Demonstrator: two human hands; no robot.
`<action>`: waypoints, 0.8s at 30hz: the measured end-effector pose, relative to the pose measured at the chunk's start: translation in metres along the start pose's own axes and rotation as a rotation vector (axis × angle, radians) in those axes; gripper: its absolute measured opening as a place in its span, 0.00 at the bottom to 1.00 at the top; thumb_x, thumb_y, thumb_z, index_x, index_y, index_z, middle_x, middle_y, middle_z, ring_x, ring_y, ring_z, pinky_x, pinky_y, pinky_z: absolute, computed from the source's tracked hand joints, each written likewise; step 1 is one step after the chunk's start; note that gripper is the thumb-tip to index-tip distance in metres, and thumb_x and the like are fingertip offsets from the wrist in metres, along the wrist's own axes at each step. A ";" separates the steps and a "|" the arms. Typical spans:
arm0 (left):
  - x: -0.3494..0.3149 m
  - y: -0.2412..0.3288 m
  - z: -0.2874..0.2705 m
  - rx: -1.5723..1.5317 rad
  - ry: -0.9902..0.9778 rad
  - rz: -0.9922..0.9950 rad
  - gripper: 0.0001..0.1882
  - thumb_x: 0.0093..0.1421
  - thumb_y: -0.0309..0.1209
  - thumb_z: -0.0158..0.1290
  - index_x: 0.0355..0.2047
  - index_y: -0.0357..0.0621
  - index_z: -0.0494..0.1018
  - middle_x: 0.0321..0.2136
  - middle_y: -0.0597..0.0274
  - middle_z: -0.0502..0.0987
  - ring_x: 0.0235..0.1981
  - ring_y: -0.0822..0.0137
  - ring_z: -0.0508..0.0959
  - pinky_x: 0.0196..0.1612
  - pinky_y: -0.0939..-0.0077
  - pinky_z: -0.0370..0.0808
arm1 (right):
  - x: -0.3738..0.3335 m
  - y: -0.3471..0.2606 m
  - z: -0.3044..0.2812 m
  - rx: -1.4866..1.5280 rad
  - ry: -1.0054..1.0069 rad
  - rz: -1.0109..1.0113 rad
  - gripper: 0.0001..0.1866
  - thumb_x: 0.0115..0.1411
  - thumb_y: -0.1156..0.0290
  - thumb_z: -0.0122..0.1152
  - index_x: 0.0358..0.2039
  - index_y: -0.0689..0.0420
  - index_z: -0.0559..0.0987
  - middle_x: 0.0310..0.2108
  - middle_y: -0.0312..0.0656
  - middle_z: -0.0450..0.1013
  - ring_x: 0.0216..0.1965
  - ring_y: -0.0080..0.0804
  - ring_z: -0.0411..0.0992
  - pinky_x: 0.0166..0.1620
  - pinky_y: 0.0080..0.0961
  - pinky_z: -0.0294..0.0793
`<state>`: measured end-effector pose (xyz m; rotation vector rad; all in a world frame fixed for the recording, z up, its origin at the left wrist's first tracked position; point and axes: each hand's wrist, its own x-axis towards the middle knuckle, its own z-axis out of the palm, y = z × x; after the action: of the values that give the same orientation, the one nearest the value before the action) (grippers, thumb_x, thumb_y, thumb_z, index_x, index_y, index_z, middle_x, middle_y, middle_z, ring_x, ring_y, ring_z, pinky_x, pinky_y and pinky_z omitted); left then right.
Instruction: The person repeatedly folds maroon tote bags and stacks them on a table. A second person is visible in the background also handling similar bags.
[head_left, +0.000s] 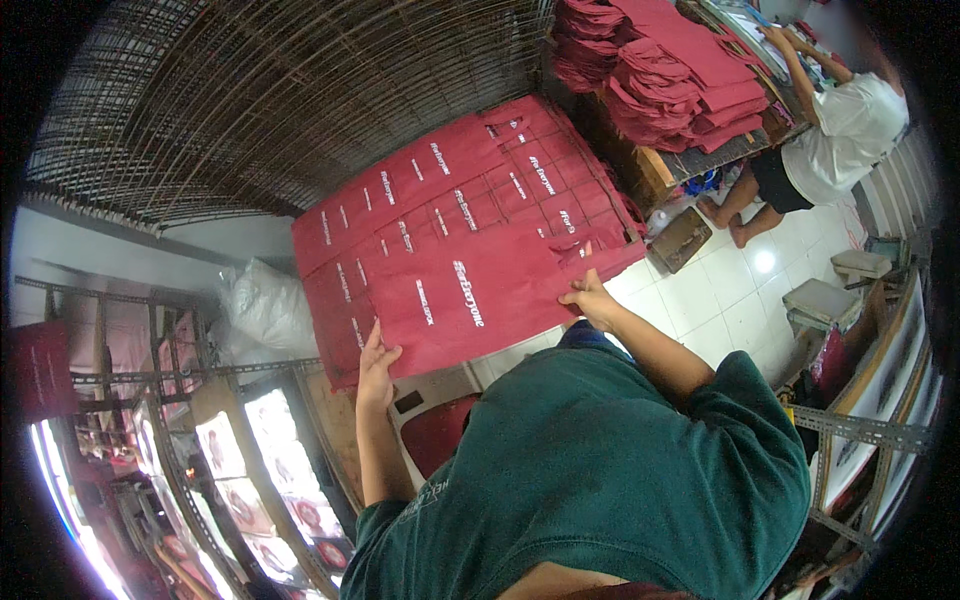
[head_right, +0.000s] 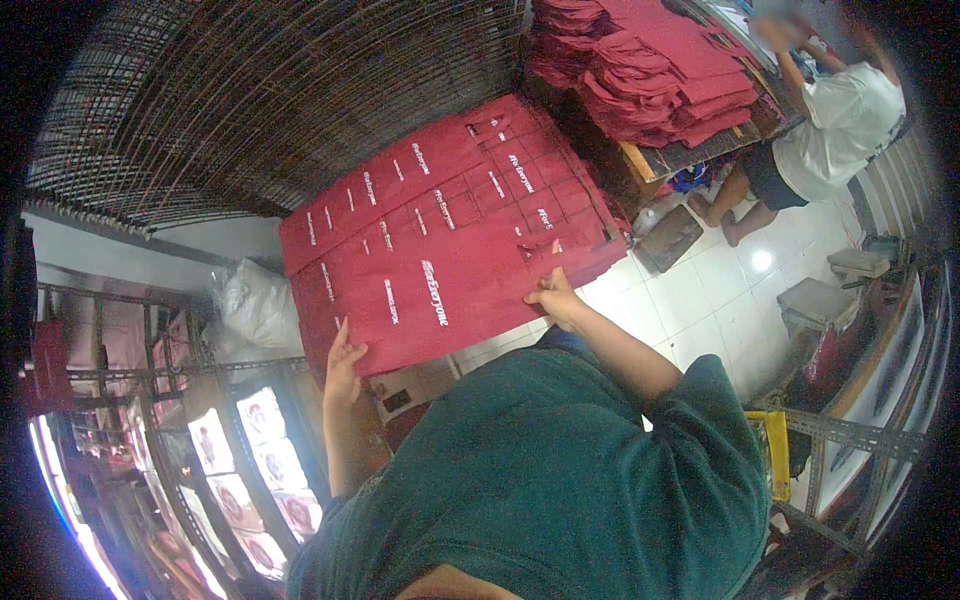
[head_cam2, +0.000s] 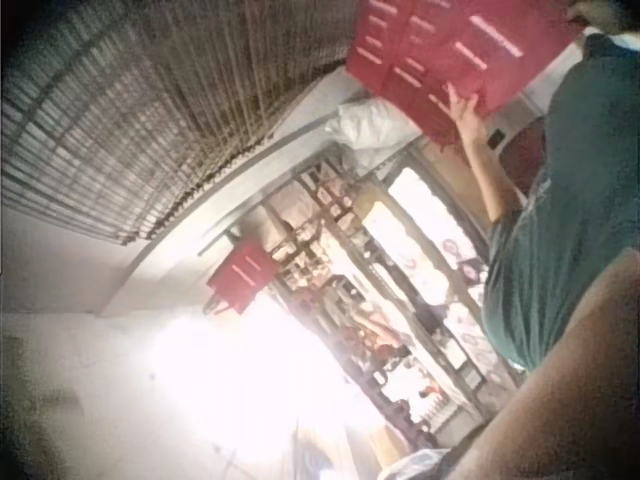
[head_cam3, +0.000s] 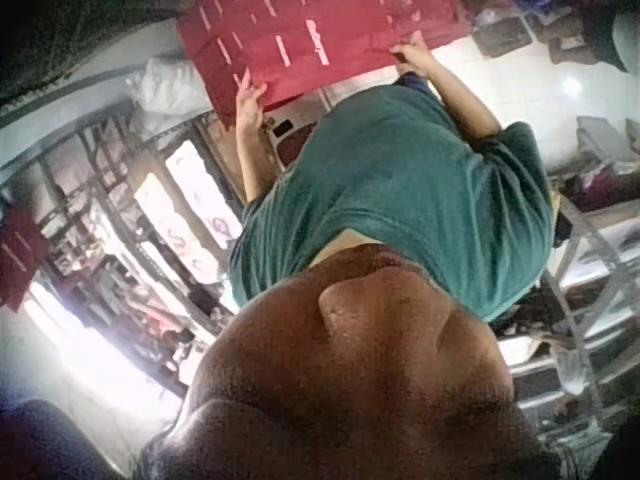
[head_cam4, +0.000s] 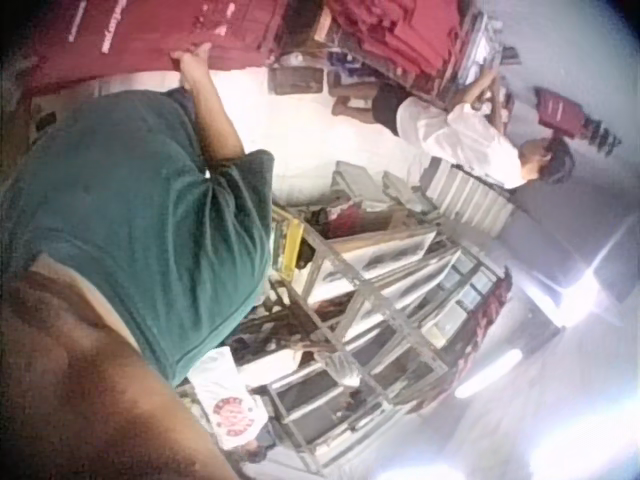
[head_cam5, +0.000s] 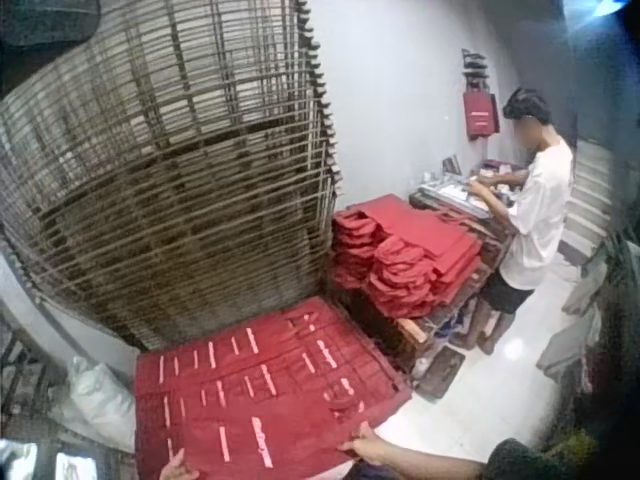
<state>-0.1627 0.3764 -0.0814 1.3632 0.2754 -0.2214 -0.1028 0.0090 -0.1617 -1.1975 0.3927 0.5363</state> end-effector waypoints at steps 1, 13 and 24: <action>-0.002 -0.005 0.000 -0.049 0.000 -0.031 0.36 0.51 0.14 0.44 0.61 0.38 0.47 0.59 0.56 0.54 0.59 0.64 0.57 0.59 0.73 0.55 | -0.001 -0.001 0.000 -0.025 -0.001 -0.071 0.57 0.46 0.88 0.54 0.61 0.36 0.27 0.59 0.58 0.44 0.54 0.45 0.56 0.47 0.31 0.67; -0.006 0.033 0.066 -0.041 0.059 0.109 0.42 0.47 0.14 0.50 0.61 0.40 0.44 0.58 0.49 0.54 0.58 0.60 0.59 0.57 0.69 0.60 | 0.049 0.006 -0.059 -0.048 -0.254 0.161 0.36 0.40 0.85 0.51 0.54 0.57 0.58 0.46 0.42 0.62 0.45 0.28 0.63 0.43 0.27 0.68; 0.082 0.033 0.125 0.174 0.043 -0.172 0.38 0.47 0.16 0.50 0.60 0.37 0.50 0.61 0.52 0.50 0.63 0.60 0.47 0.62 0.71 0.46 | 0.074 -0.060 -0.126 0.086 -0.045 0.433 0.25 0.42 0.80 0.53 0.45 0.53 0.69 0.37 0.38 0.69 0.33 0.32 0.70 0.30 0.30 0.75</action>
<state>-0.0663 0.2605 -0.0546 1.5186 0.4180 -0.3663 -0.0087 -0.1125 -0.1973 -1.0168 0.6358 0.9080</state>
